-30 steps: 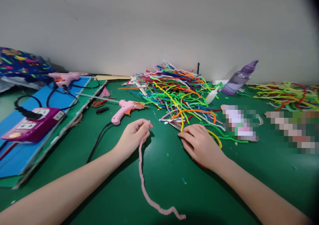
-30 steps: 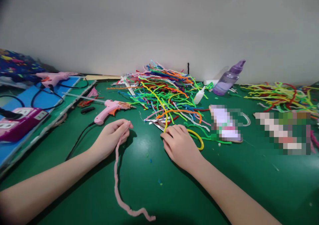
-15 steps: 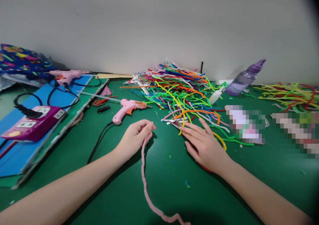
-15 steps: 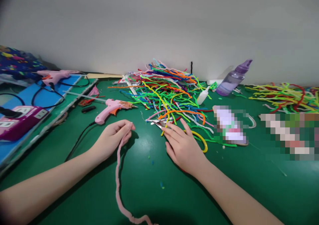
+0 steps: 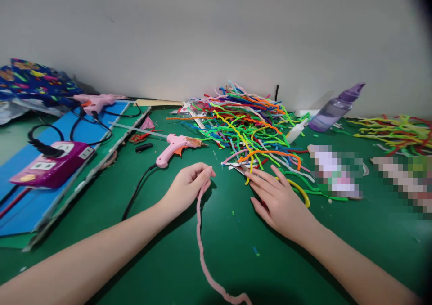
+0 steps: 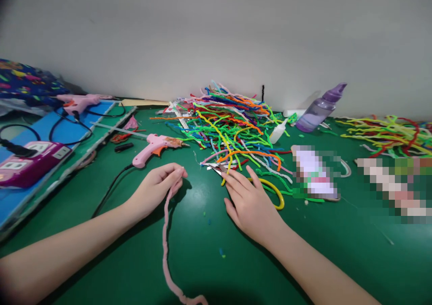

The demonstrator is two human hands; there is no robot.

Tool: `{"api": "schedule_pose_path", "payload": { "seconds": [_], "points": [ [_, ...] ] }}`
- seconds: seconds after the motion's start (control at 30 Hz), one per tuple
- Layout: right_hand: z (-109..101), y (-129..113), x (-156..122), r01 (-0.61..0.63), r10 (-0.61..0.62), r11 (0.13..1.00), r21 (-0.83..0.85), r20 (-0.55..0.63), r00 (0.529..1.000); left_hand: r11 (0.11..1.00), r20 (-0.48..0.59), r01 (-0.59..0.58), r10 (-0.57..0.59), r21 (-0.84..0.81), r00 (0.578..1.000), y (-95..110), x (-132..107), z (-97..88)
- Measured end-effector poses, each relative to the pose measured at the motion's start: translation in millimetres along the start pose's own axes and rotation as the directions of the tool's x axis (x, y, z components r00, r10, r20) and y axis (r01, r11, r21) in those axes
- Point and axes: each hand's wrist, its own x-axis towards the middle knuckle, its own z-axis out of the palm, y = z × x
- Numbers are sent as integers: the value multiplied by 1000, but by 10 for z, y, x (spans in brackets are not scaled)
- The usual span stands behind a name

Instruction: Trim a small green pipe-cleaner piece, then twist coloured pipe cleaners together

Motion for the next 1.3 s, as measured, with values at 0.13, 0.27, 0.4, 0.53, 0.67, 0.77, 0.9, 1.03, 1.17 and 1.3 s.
{"api": "schedule_pose_path", "payload": {
  "seconds": [0.13, 0.27, 0.4, 0.53, 0.67, 0.77, 0.9, 1.03, 1.17, 1.3],
  "points": [
    [-12, 4, 4, 0, 0, 999, 32, -3, 1000, 1000, 9, -13, 13, 14, 1000, 8, -1, 4],
    [-57, -16, -4, 89, -85, 993, 78, -55, 995, 999, 13, -27, 26, 37, 1000, 7, -5, 6],
    [-105, -111, -30, 285, -270, 948, 139, -119, 955, 995, 37, -79, 77, 66, 996, -30, -10, 9],
    [-170, -264, -50, 462, -438, 866, 193, -153, 886, 997, 63, -67, 68, -26, 996, -56, -17, 17],
    [-227, -385, -42, 557, -557, 785, 269, -84, 826, 994, 88, -87, 93, -67, 992, -24, -35, 20],
    [-232, -432, -25, 566, -583, 746, 351, -66, 810, 992, 59, -99, 104, -84, 993, 22, -49, 13],
    [-202, -458, -19, 473, -496, 725, 501, -96, 863, 973, 20, -57, 63, -225, 998, 52, -55, 0],
    [-187, -460, -34, 368, -461, 663, 652, -32, 887, 937, -21, -56, 52, -345, 998, 23, -40, -8],
    [-202, -462, -47, 256, -429, 615, 746, 45, 902, 932, -79, -84, 60, -352, 995, 2, -29, -8],
    [-201, -464, -67, 187, -411, 547, 816, 68, 909, 945, -114, -95, 62, -313, 992, -4, -20, -16]
  ]
}}
